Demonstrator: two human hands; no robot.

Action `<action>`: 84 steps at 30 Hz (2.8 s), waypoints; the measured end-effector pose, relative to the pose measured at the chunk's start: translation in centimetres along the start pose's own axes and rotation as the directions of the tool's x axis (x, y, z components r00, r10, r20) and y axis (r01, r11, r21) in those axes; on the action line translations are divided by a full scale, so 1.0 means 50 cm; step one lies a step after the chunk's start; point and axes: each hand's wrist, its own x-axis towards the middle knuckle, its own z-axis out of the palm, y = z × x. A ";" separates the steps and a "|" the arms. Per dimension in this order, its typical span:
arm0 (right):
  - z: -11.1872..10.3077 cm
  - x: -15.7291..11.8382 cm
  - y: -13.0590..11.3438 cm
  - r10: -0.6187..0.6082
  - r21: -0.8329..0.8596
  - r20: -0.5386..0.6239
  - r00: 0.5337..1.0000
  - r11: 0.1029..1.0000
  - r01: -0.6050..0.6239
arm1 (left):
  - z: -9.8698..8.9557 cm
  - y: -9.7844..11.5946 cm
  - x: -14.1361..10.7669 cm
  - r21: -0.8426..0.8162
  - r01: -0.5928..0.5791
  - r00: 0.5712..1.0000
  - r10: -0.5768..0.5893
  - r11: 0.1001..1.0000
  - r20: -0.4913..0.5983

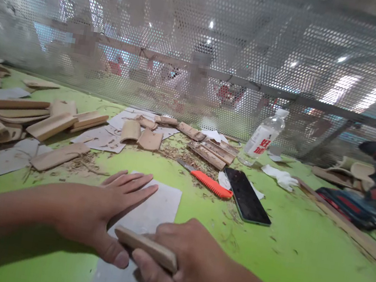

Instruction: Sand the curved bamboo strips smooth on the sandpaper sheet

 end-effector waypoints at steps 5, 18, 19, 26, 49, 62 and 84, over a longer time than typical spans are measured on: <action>-0.012 -0.002 0.004 0.080 -0.216 -0.111 0.991 0.971 -0.102 | -0.002 -0.011 -0.001 0.002 -0.017 1.000 0.017 1.000 0.019; -0.001 0.010 0.013 0.068 -0.144 -0.107 0.992 0.986 -0.083 | -0.001 -0.016 0.002 0.022 -0.018 0.999 0.018 1.000 0.038; 0.000 0.011 0.012 0.101 -0.143 -0.139 0.985 0.982 -0.121 | -0.001 -0.017 0.003 0.019 -0.015 0.999 0.014 1.000 0.031; 0.000 0.025 0.008 0.052 -0.089 -0.122 0.991 0.994 -0.063 | 0.001 -0.017 0.002 -0.028 0.030 0.999 -0.029 0.999 0.029; -0.022 0.019 0.043 0.142 -0.096 -0.166 0.976 0.983 -0.159 | -0.008 -0.047 0.023 -0.095 -0.054 0.998 0.050 0.994 -0.044; -0.024 0.040 0.046 -0.109 -0.349 -0.021 0.994 0.932 0.095 | -0.002 -0.047 0.028 -0.143 -0.079 0.995 0.068 0.987 -0.077; -0.016 0.037 0.048 0.089 -0.097 -0.111 0.990 0.990 -0.100 | -0.006 -0.040 0.027 -0.127 -0.021 1.000 0.018 0.992 -0.023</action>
